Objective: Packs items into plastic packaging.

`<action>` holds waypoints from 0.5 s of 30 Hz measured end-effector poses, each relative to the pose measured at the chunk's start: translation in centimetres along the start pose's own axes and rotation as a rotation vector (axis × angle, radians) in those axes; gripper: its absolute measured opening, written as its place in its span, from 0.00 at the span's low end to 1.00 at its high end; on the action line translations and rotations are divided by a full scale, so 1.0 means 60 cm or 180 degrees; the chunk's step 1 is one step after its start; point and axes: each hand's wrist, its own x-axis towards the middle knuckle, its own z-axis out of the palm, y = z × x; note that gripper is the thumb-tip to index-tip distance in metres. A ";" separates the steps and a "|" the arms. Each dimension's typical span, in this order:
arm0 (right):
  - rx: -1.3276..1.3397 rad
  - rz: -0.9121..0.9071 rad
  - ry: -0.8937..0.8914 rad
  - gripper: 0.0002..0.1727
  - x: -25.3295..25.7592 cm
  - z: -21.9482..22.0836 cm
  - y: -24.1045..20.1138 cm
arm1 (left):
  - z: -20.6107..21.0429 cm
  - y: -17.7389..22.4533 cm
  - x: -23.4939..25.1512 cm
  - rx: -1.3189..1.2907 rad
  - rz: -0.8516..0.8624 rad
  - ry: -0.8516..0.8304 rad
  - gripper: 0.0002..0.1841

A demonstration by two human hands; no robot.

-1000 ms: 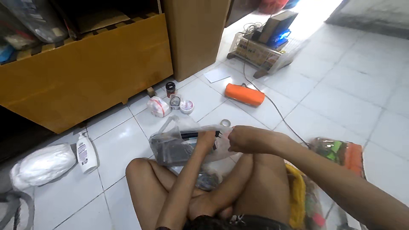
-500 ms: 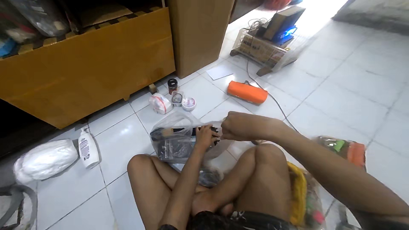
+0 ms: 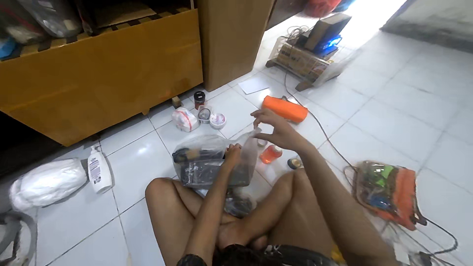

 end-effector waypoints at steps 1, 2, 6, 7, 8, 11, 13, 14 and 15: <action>0.0461 0.0200 0.0232 0.21 -0.015 0.016 0.009 | 0.002 -0.002 -0.007 -0.0314 -0.0031 0.0066 0.25; 0.0888 0.0460 0.0316 0.33 -0.030 0.032 0.014 | 0.004 -0.003 -0.019 -0.0685 -0.0015 0.0161 0.23; 0.1143 0.0959 -0.0404 0.80 -0.083 0.089 0.066 | -0.013 0.008 -0.039 -0.0488 0.0356 0.0132 0.19; 0.1051 0.1069 -0.0496 0.80 -0.093 0.106 0.076 | -0.009 0.005 -0.031 -0.0332 0.0253 0.0114 0.20; 0.0946 0.1081 -0.0496 0.78 -0.100 0.127 0.090 | 0.000 -0.001 -0.021 -0.0274 0.0178 0.0158 0.21; 0.1105 0.1090 -0.0395 0.53 -0.109 0.177 0.099 | 0.020 -0.016 -0.026 -0.0812 -0.0195 0.0143 0.24; 0.1537 0.1216 0.0091 0.28 -0.106 0.191 0.080 | 0.017 -0.024 -0.028 -0.0884 -0.0258 0.0170 0.25; 0.1842 0.1326 0.0547 0.20 -0.103 0.200 0.073 | 0.012 -0.027 -0.018 -0.0716 -0.0188 0.0170 0.26; 0.2107 0.1475 0.1013 0.18 -0.102 0.212 0.068 | 0.005 -0.030 -0.011 -0.0695 -0.0108 0.0175 0.25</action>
